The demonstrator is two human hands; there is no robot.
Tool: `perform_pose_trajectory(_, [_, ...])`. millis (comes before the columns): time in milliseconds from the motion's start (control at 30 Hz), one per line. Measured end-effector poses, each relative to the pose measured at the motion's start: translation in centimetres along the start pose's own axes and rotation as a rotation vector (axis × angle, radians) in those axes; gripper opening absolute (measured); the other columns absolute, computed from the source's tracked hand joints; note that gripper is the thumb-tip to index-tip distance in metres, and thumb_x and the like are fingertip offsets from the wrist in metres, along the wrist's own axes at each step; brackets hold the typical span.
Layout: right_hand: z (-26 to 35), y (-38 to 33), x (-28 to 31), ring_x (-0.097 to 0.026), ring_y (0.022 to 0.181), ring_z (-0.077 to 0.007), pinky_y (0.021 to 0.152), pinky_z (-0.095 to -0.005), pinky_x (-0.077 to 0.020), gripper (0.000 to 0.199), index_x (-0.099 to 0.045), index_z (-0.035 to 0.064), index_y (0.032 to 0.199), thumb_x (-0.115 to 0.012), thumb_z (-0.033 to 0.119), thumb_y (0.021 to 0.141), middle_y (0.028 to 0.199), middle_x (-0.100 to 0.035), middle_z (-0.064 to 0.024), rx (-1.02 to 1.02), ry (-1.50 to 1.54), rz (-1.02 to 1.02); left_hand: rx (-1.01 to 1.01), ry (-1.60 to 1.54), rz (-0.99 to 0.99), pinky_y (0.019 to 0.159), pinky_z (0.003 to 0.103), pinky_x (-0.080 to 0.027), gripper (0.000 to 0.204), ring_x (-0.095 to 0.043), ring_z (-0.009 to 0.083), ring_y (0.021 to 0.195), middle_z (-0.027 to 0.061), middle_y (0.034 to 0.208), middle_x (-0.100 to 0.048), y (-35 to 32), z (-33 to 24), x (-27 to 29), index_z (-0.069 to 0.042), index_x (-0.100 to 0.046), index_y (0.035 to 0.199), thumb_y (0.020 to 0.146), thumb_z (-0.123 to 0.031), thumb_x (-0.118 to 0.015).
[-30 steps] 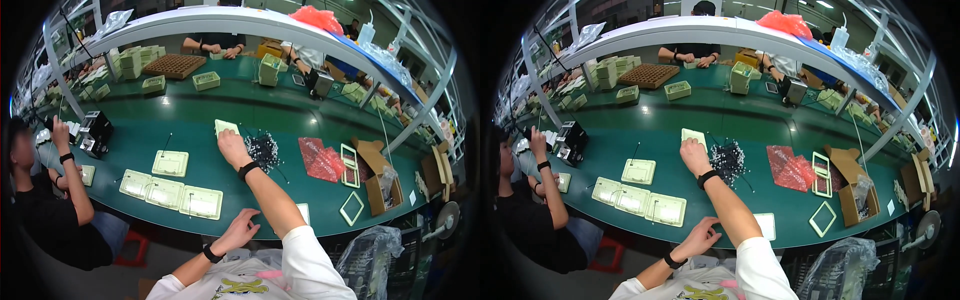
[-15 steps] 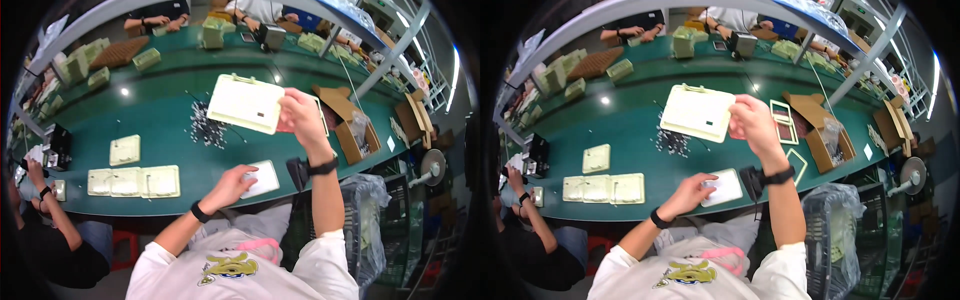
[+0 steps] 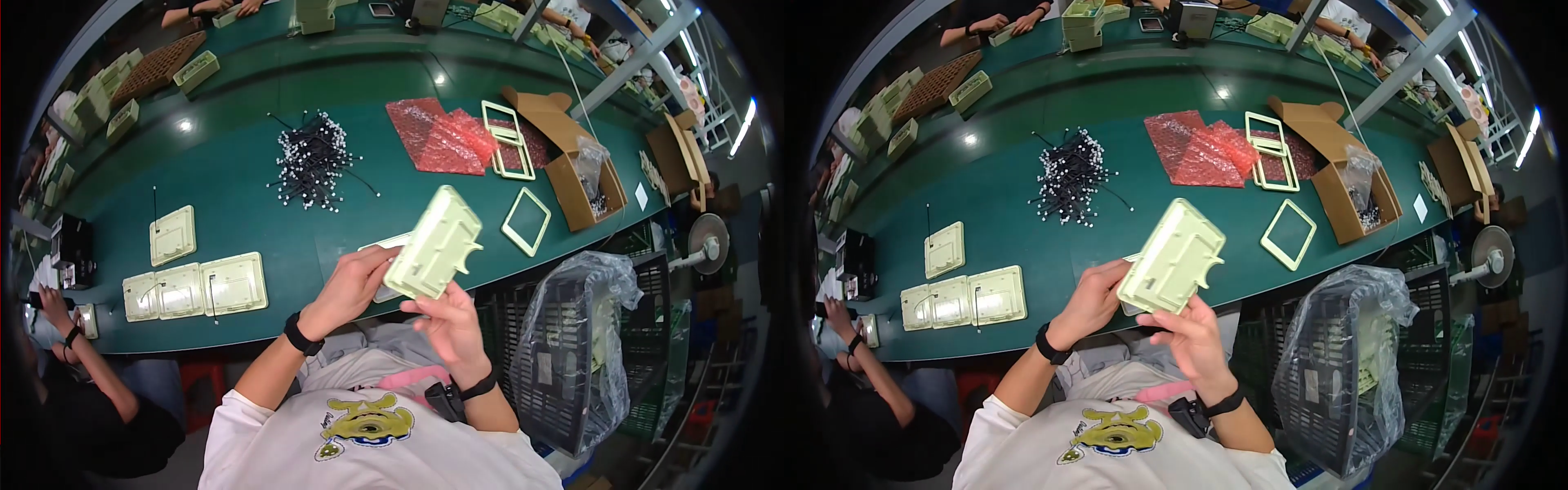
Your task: The person removes a screen from a bubble wrap bag, fits it into a plastic frame, and inserts a wire into the back. They then snap a plastic cover over the assembly and place the completed unit into a crate.
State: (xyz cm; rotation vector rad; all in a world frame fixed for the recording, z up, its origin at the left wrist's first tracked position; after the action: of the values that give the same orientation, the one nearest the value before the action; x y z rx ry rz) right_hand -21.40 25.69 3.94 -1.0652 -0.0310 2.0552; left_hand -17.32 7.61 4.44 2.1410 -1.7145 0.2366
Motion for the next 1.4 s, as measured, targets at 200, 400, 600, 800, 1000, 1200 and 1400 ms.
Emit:
perform_pose_trajectory(200, [-3.5,1.6,-0.7,-0.075,0.113,-0.0255,0.073,-0.0309,-0.0692,0.043,-0.056,-0.0022,0.142,-0.065,0.003,0.101,0.131,-0.072,-0.0179,-0.118,0.088,0.007,-0.059,-0.055,-0.037,0.084,0.042,-0.058,0.028,-0.072,0.0427,0.099,0.0235,0.110,-0.073,-0.5,1.2,-0.1,0.003,-0.069,0.124,0.098,0.002,-0.057])
perform_pose_trajectory(400, [-3.7,1.3,-1.8,-0.076,0.110,-0.0246,0.070,-0.0309,-0.0686,0.042,-0.055,-0.0016,0.144,-0.063,0.008,0.104,0.131,-0.072,-0.0183,-0.128,0.116,-0.004,0.011,-0.126,-0.022,0.083,0.038,-0.058,0.024,-0.076,0.0356,0.096,0.0209,0.108,-0.076,-0.4,1.7,0.4,0.003,-0.070,0.118,0.097,0.001,-0.061])
perform_pose_trajectory(600, [-4.1,1.7,-2.0,-0.078,0.101,-0.0229,0.066,-0.0301,-0.0675,0.042,-0.054,0.0000,0.146,-0.061,0.012,0.106,0.129,-0.073,-0.0198,-0.206,0.052,0.060,0.100,-0.067,0.131,0.079,0.041,-0.057,0.022,-0.073,0.0397,0.092,0.0227,0.105,-0.074,-0.6,2.3,0.8,0.003,-0.070,0.116,0.096,-0.002,-0.060])
perform_pose_trajectory(800, [-4.9,1.5,-2.5,-0.079,0.095,-0.0218,0.064,-0.0298,-0.0671,0.043,-0.054,0.0007,0.146,-0.062,0.013,0.106,0.128,-0.073,-0.0203,-0.199,0.037,0.068,-0.126,-0.084,0.129,0.076,0.043,-0.056,0.030,-0.069,0.0402,0.084,0.0233,0.104,-0.073,-0.5,2.5,0.2,0.002,-0.066,0.120,0.092,-0.007,-0.066])
perform_pose_trajectory(1000, [-4.7,1.1,-2.1,-0.079,0.093,-0.0207,0.063,-0.0290,-0.0664,0.043,-0.054,0.0007,0.145,-0.063,0.013,0.106,0.128,-0.073,-0.0203,-0.173,0.044,0.064,-0.136,-0.062,0.252,0.079,0.043,-0.056,0.038,-0.068,0.0412,0.088,0.0229,0.108,-0.072,0.1,3.2,-0.2,0.001,-0.063,0.127,0.090,-0.007,-0.067])
perform_pose_trajectory(1200, [-5.1,1.8,-1.6,-0.079,0.093,-0.0201,0.062,-0.0286,-0.0653,0.042,-0.055,0.0017,0.145,-0.063,0.014,0.106,0.128,-0.073,-0.0206,-0.153,0.015,0.022,-0.063,0.069,0.265,0.090,0.042,-0.055,0.053,-0.067,0.0369,0.107,0.0212,0.146,-0.056,-0.6,4.2,0.3,-0.002,-0.057,0.142,0.090,-0.002,-0.066])
perform_pose_trajectory(1400, [-5.1,2.2,-0.5,-0.077,0.087,-0.0177,0.058,-0.0278,-0.0628,0.043,-0.054,0.0046,0.145,-0.065,0.018,0.105,0.128,-0.073,-0.0206,-0.115,-0.050,-0.118,0.212,0.071,0.167,0.111,0.045,-0.046,0.076,-0.053,0.0395,0.134,0.0221,0.164,-0.035,-2.1,3.3,2.9,-0.002,-0.044,0.154,0.085,-0.007,-0.075])
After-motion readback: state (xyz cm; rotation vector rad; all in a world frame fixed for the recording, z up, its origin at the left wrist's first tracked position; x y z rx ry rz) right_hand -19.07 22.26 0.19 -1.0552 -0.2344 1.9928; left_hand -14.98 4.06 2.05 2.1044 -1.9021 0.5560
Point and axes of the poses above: each hand's wrist, its own y-axis towards the middle knuckle, its own x-axis out of the back of the hand, z = x × y, the point moved 5 cm from there along y, towards the middle knuckle
